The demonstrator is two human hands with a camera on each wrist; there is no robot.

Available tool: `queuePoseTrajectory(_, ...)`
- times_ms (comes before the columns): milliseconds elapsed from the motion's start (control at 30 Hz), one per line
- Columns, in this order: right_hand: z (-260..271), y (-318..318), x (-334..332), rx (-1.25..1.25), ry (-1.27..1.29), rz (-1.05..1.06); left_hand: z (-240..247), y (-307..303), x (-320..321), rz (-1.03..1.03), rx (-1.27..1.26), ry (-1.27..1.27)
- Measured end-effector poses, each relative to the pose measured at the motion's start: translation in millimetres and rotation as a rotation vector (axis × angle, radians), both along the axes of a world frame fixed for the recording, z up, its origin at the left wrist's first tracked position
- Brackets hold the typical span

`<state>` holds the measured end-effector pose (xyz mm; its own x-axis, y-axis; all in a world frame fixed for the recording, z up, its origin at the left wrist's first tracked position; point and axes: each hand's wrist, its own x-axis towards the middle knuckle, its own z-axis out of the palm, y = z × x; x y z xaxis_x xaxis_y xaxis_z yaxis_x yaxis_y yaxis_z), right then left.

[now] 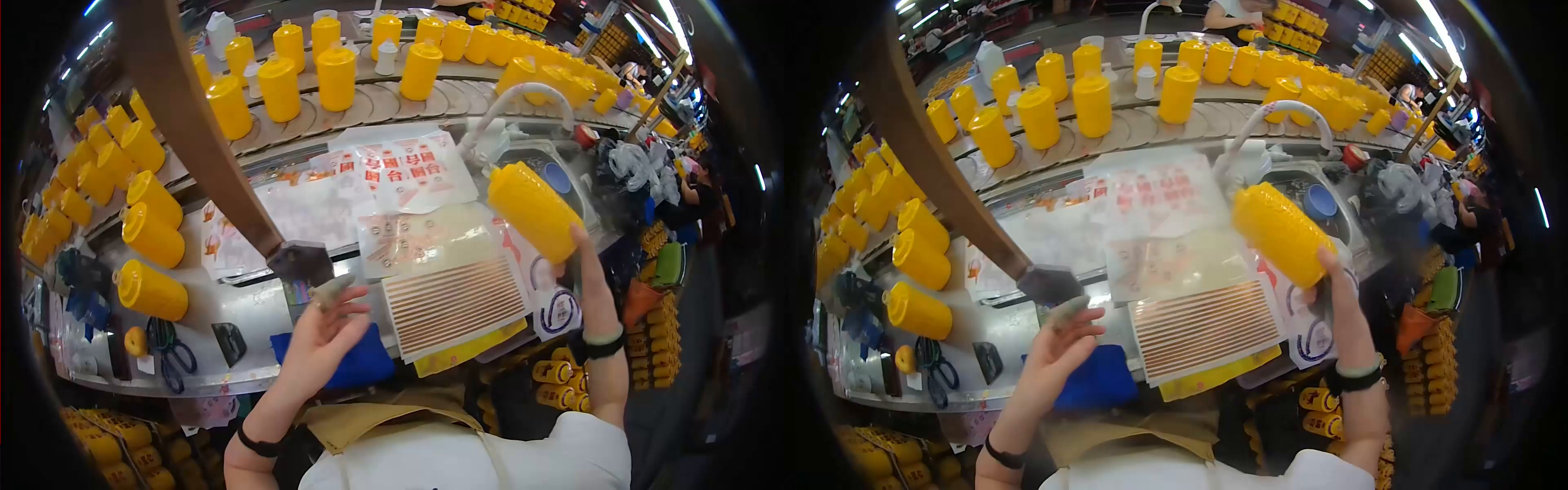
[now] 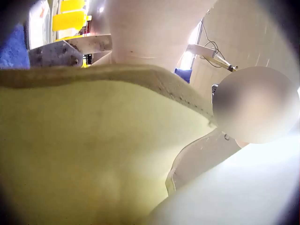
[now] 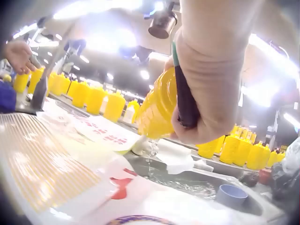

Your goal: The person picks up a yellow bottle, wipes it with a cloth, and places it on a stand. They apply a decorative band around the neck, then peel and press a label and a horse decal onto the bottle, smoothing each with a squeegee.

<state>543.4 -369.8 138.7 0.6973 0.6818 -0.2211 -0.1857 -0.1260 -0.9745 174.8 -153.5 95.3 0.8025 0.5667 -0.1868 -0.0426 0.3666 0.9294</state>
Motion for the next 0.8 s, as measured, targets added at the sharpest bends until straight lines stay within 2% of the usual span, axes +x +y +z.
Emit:
queuePoseTrajectory(133,-30.5,10.5,-91.1,0.175,0.323,0.122,-3.2,-10.7,21.8,-0.113,0.089,0.029)
queuePoseTrajectory(167,-33.4,18.8,-116.4,0.205,0.386,0.169,-11.0,-13.7,25.6,-0.067,0.089,-0.026)
queuePoseTrajectory(233,-46.7,33.4,-159.7,0.261,0.681,0.189,-24.3,-22.6,31.4,0.14,-0.026,-0.27)
queuePoseTrajectory(267,-49.2,41.8,-174.6,0.261,0.691,0.197,-27.8,-22.7,26.1,0.148,-0.022,-0.262)
queuePoseTrajectory(333,-49.7,54.5,-200.6,0.212,0.748,0.48,-32.2,-23.5,13.0,0.298,-0.074,-0.33)
queuePoseTrajectory(367,-45.9,60.4,-208.1,0.129,0.728,0.562,-27.8,-25.8,8.2,0.411,-0.165,-0.403)
queuePoseTrajectory(433,-66.5,71.3,-208.6,-0.031,0.349,0.687,-29.5,-13.2,-9.5,0.484,-0.146,-0.373)
queuePoseTrajectory(467,-68.1,74.1,-209.9,-0.028,0.361,0.703,-26.7,-10.1,-16.6,0.499,-0.138,-0.362)
queuePoseTrajectory(533,-50.3,86.7,-213.9,-0.049,-0.162,0.655,-20.2,-5.9,-28.5,0.503,-0.084,-0.118)
queuePoseTrajectory(600,-35.1,99.9,-229.1,-0.023,-0.207,0.726,-27.4,-7.2,-29.0,0.513,-0.052,-0.081)
queuePoseTrajectory(667,-29.8,109.8,-243.1,0.007,-0.378,0.769,-28.6,-6.2,-28.2,0.502,-0.005,-0.028)
queuePoseTrajectory(800,-42.1,116.9,-249.5,-0.05,-0.298,0.734,-25.4,7.5,-31.1,0.437,-0.164,0.013)
